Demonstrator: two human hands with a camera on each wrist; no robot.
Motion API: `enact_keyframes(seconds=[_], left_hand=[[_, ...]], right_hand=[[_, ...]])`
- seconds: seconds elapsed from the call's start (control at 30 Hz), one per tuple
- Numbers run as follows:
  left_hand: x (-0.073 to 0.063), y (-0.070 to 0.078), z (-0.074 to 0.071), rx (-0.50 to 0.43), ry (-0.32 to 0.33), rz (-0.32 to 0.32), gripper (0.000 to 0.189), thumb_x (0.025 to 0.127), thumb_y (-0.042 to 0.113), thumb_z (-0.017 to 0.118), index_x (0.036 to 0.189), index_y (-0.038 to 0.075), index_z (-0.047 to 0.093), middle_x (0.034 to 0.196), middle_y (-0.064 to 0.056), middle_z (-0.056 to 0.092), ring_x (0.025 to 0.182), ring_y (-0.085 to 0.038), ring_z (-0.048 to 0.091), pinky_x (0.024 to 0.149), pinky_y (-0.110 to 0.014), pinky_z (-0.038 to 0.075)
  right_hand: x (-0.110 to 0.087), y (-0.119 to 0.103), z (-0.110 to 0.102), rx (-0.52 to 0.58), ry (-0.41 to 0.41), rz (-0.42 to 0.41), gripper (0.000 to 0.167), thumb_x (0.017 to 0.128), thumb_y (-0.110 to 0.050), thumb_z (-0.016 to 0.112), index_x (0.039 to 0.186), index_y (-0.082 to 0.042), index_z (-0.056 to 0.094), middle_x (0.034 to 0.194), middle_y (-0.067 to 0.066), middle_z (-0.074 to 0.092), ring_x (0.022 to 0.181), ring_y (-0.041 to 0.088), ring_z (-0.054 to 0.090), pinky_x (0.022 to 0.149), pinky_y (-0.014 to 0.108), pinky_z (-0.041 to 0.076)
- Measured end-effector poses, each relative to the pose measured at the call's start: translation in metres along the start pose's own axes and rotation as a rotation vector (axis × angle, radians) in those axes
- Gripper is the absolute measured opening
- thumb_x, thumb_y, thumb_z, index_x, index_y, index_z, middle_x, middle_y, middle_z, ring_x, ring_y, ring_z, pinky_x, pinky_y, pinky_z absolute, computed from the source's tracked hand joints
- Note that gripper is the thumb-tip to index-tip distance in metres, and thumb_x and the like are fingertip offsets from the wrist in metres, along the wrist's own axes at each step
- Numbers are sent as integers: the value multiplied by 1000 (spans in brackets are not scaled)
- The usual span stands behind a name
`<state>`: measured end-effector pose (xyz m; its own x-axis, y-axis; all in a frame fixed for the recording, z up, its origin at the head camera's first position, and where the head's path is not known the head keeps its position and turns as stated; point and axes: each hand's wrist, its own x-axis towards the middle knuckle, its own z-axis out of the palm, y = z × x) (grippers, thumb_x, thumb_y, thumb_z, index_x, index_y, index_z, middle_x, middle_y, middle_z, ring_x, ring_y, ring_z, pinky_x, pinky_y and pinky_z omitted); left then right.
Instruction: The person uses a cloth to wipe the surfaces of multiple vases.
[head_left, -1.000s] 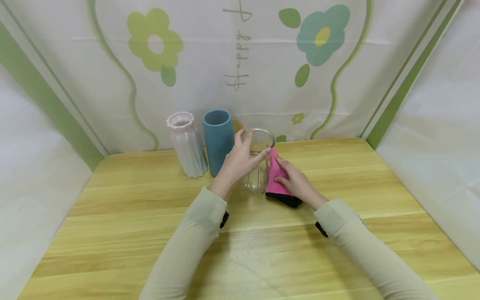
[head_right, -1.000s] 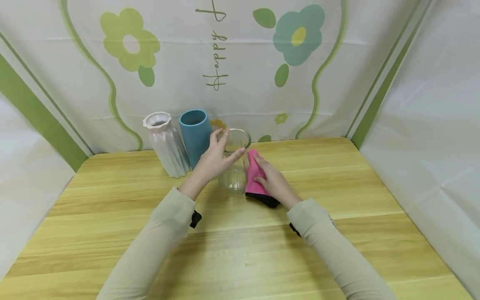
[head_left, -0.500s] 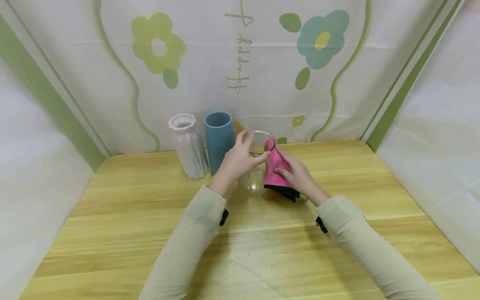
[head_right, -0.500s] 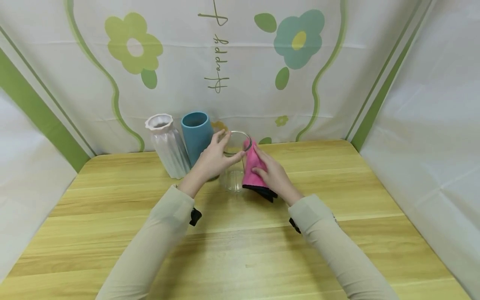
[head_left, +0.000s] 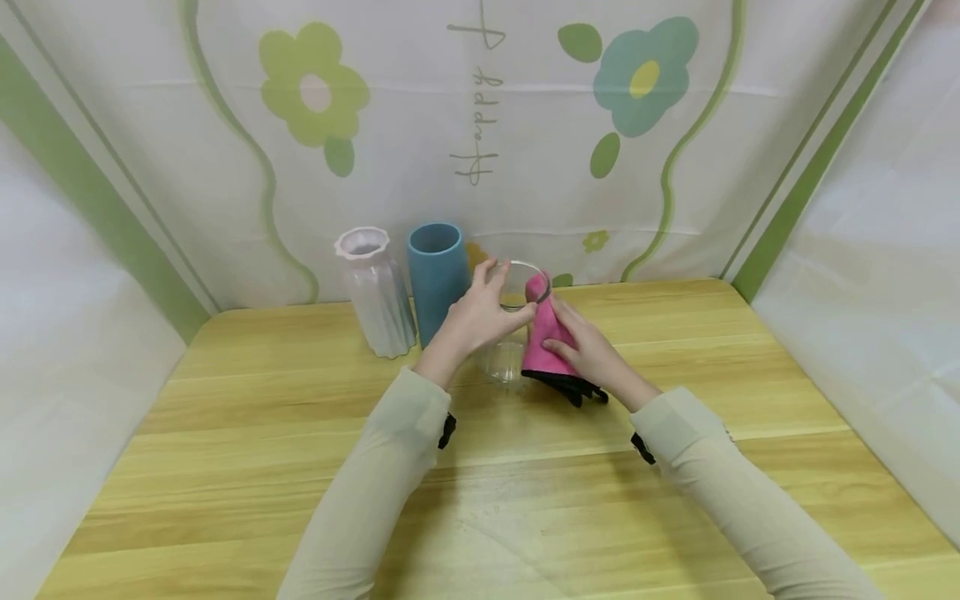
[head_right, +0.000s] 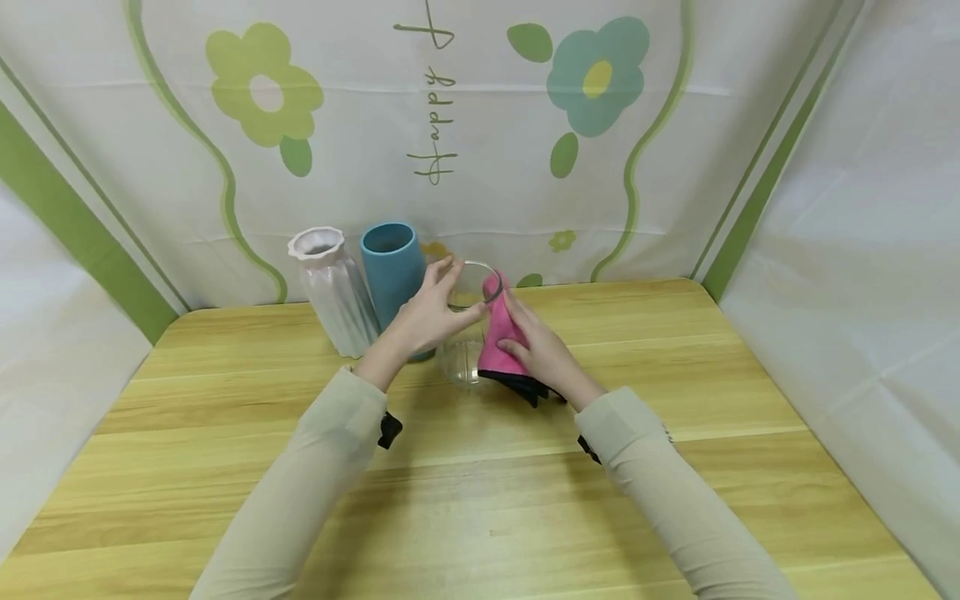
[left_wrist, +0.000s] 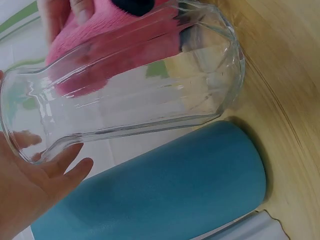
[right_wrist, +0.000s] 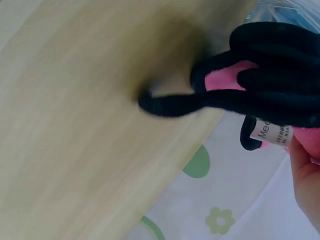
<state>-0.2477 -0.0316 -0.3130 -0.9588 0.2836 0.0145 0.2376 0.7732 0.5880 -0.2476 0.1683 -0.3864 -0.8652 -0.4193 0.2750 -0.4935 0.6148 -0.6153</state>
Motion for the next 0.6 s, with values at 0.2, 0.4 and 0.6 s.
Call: enact_keyframes(seconds=[0.2,0.4,0.6], left_hand=[[1,-3,1,5,17,25,87,88,60,50,155,20,12,161,-6,8,109,-28,63,85,-46,53],[2,-4,2,17,55,43,85,87,60,51,155,22,17,161,-8,10,132,-34,46,94,-54,49],[2,-3,5,34,70,15,87,87,65,48,155,21,16,159,-10,8,141,-34,33,92,-55,49]], right_hand=[[-1,11,4,-49,-45,-17,70,89,-8,64,148,1,29,149,25,36,132,42,42,109,54,35],[-4,22,6,-178,-155,43,72,89,-11,64,150,-3,27,154,21,28,135,44,38,108,55,36],[-6,26,8,-214,-183,60,71,90,-13,63,150,-5,26,155,19,27,135,44,37,108,55,35]])
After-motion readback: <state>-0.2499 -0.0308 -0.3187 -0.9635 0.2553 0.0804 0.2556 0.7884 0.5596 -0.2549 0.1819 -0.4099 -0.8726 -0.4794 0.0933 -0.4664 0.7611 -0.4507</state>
